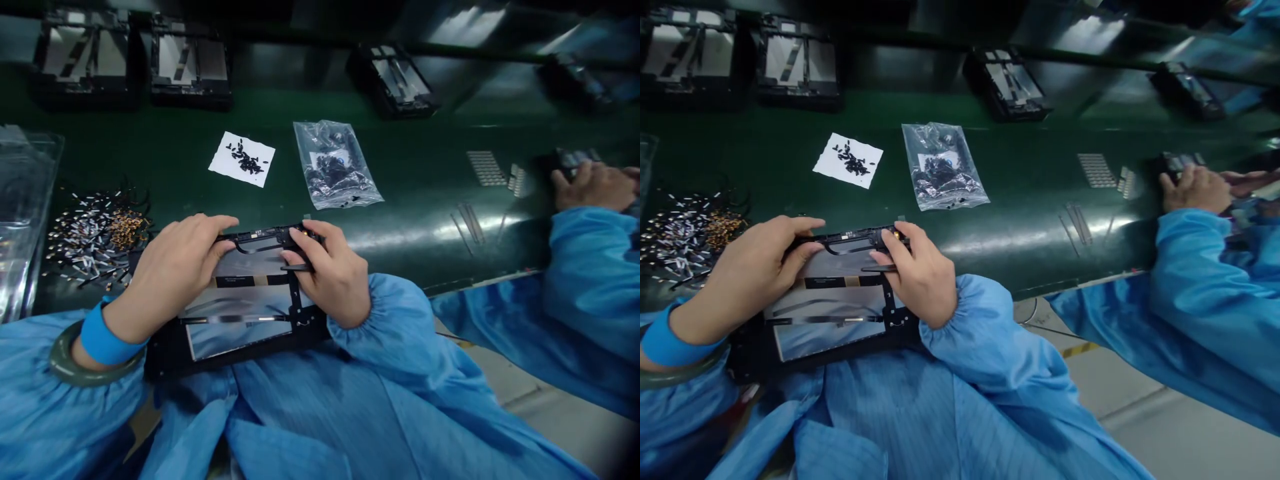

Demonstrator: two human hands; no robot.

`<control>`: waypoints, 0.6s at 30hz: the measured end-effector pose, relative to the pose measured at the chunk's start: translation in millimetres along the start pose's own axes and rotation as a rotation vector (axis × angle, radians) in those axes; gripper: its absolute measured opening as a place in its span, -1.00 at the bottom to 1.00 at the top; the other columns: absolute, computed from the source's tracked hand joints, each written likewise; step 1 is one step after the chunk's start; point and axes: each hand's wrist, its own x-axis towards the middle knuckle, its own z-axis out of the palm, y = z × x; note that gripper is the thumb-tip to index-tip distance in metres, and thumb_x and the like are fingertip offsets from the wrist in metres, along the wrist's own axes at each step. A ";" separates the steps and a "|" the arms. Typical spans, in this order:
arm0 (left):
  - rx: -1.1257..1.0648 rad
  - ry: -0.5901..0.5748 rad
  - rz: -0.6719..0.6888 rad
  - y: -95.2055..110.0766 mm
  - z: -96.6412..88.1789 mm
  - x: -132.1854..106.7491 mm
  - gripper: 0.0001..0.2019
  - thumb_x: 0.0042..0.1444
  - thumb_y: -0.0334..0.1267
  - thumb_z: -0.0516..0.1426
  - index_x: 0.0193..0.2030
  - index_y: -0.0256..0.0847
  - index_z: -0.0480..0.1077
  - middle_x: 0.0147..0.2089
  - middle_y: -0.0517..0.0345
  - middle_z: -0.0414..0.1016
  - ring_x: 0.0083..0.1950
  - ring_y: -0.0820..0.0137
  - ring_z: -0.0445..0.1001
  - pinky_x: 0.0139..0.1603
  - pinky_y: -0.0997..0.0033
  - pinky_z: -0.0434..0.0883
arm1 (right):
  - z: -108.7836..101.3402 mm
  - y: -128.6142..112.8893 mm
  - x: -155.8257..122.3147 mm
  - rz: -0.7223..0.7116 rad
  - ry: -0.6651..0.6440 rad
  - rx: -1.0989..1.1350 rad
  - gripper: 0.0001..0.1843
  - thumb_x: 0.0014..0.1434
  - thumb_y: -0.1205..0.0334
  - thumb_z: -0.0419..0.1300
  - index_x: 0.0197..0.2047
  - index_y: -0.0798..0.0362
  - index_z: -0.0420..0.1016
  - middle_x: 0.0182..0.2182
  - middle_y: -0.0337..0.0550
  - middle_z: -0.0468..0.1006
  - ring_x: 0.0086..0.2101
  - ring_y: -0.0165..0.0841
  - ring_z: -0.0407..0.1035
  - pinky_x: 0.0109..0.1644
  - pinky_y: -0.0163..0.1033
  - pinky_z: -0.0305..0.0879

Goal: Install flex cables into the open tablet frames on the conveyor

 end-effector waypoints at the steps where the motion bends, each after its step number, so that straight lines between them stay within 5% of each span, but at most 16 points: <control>1: 0.000 0.001 0.004 0.6 -0.3 -0.6 -0.60 0.36 -0.03 -0.13 0.12 -0.17 0.35 -0.08 -0.01 0.51 -0.04 0.12 0.50 -0.07 0.15 0.41 | 2.5 -4.7 2.5 -0.008 0.008 -0.014 -0.76 0.31 0.12 0.14 -0.11 0.07 0.54 -0.08 0.02 0.57 -0.11 -0.31 0.51 -0.14 -0.30 0.46; 6: -0.013 0.040 -0.025 5.4 -1.7 -1.8 -0.62 0.31 0.02 -0.01 0.11 -0.17 0.30 -0.16 0.04 0.48 -0.11 0.19 0.50 -0.14 0.23 0.43 | 4.1 -14.6 9.0 0.120 -0.019 0.135 -0.84 0.27 0.18 0.18 -0.35 0.01 0.45 -0.13 -0.04 0.57 -0.15 -0.30 0.51 -0.23 -0.28 0.46; 12: -0.041 0.050 -0.099 13.8 -3.8 -0.9 -0.60 0.27 -0.02 0.07 0.15 -0.14 0.20 -0.22 0.09 0.46 -0.22 0.22 0.51 -0.34 0.29 0.41 | -1.8 -9.3 13.8 0.208 -0.106 0.376 -0.85 0.21 0.28 0.22 -0.41 0.00 0.40 -0.11 -0.09 0.54 -0.06 -0.27 0.46 -0.05 -0.14 0.47; 18: -0.024 0.075 -0.087 15.6 -2.1 -4.9 -0.56 0.26 -0.04 0.08 0.19 -0.17 0.13 -0.19 0.06 0.46 -0.23 0.20 0.52 -0.33 0.27 0.41 | -4.7 -5.7 13.8 0.218 -0.121 0.474 -0.85 0.16 0.31 0.25 -0.44 0.02 0.41 -0.11 -0.08 0.55 -0.09 -0.30 0.47 -0.10 -0.16 0.46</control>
